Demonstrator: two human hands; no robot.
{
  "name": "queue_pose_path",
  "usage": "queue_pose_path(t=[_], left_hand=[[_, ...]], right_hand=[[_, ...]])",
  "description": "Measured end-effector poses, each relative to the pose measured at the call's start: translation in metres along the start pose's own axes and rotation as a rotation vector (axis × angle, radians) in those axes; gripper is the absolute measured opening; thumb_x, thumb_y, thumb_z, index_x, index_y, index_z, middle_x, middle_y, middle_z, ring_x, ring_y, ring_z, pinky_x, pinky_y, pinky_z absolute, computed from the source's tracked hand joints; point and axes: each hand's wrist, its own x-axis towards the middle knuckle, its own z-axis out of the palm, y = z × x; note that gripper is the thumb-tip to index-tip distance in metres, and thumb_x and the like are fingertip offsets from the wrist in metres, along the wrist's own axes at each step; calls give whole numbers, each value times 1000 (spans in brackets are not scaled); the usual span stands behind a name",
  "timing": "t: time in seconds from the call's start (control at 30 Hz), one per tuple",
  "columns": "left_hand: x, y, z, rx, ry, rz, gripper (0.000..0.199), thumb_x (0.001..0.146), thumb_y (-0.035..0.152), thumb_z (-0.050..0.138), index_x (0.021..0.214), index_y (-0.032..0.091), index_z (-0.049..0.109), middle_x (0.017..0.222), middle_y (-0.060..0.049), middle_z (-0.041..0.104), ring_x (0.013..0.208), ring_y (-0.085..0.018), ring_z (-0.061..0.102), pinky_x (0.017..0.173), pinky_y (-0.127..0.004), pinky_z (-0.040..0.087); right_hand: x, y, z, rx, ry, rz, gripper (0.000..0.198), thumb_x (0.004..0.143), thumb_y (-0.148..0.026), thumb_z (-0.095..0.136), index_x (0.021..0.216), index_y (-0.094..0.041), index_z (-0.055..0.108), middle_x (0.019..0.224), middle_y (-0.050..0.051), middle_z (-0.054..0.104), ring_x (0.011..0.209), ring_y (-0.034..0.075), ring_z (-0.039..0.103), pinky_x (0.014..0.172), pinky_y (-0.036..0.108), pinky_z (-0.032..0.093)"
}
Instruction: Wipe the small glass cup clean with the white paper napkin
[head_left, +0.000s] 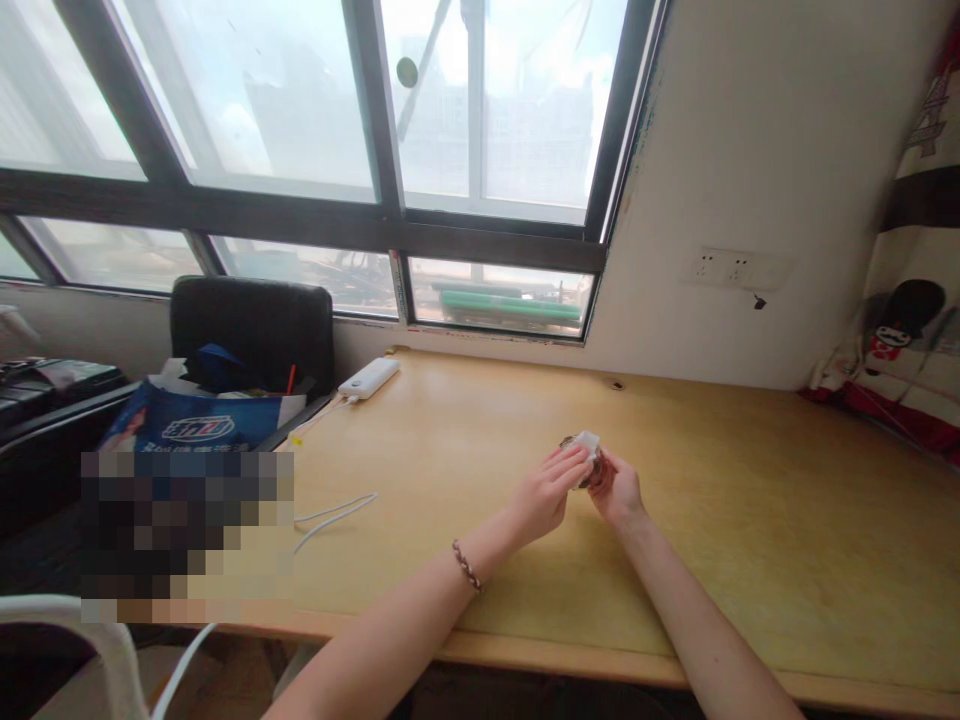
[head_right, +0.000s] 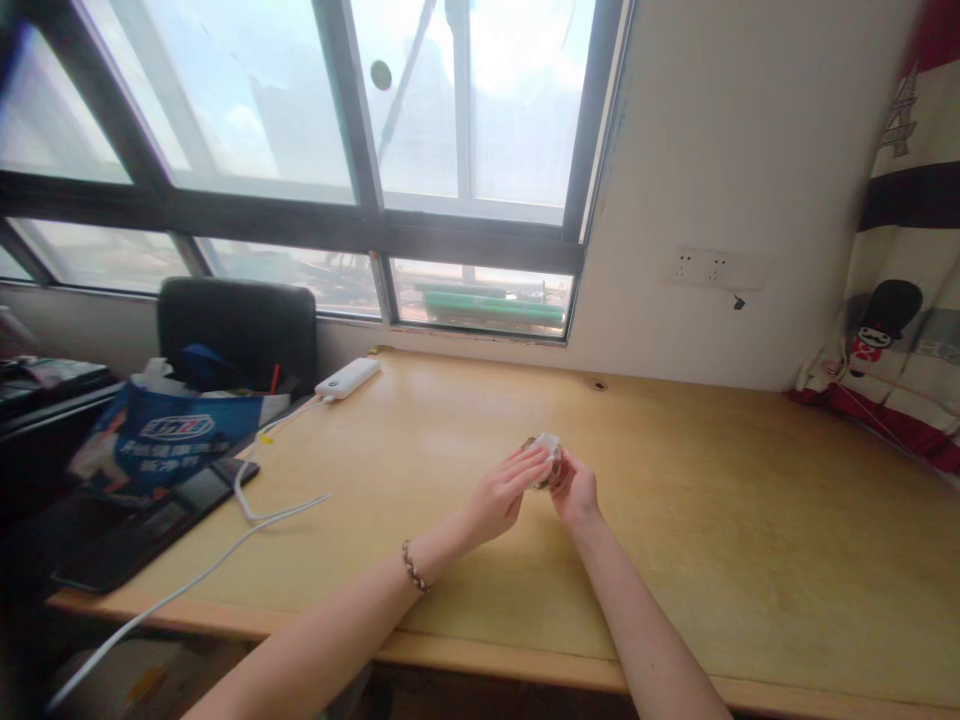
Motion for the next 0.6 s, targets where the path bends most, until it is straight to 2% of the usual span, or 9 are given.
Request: queue_pose_path(t=[0.17,0.33,0.47,0.6], left_hand=[[-3,0,1,3,-71,133,42,78,6,29,116,16,43,123,-7,47,120,-14,32,102,-39,26],[-3,2,-3,34,-125,165,40,77,6,31,112,17,47,117,-5,52,119,-13,34,103,-36,24],[-2,1,-5,76,-100,137,39,76,6,31,110,15,48,118,-7,51,120,-15,34,102,-38,26],[-3,-4,-1,68,-28,18,43,77,6,31,118,15,42,124,-9,45,120,-17,33,99,-40,31]], right_hand=[[1,1,-4,-12,47,2,17,74,-15,44,64,-15,58,56,1,62,48,12,57,42,21,45],[6,-5,-12,24,84,-120,16,74,-20,46,61,-18,54,52,-1,60,45,13,56,43,25,46],[8,-12,-15,53,79,-158,18,75,-19,44,59,-18,53,52,-1,59,47,13,56,46,26,46],[9,-14,-15,93,88,-147,20,75,-17,41,58,-19,52,53,-1,60,48,13,56,45,26,46]])
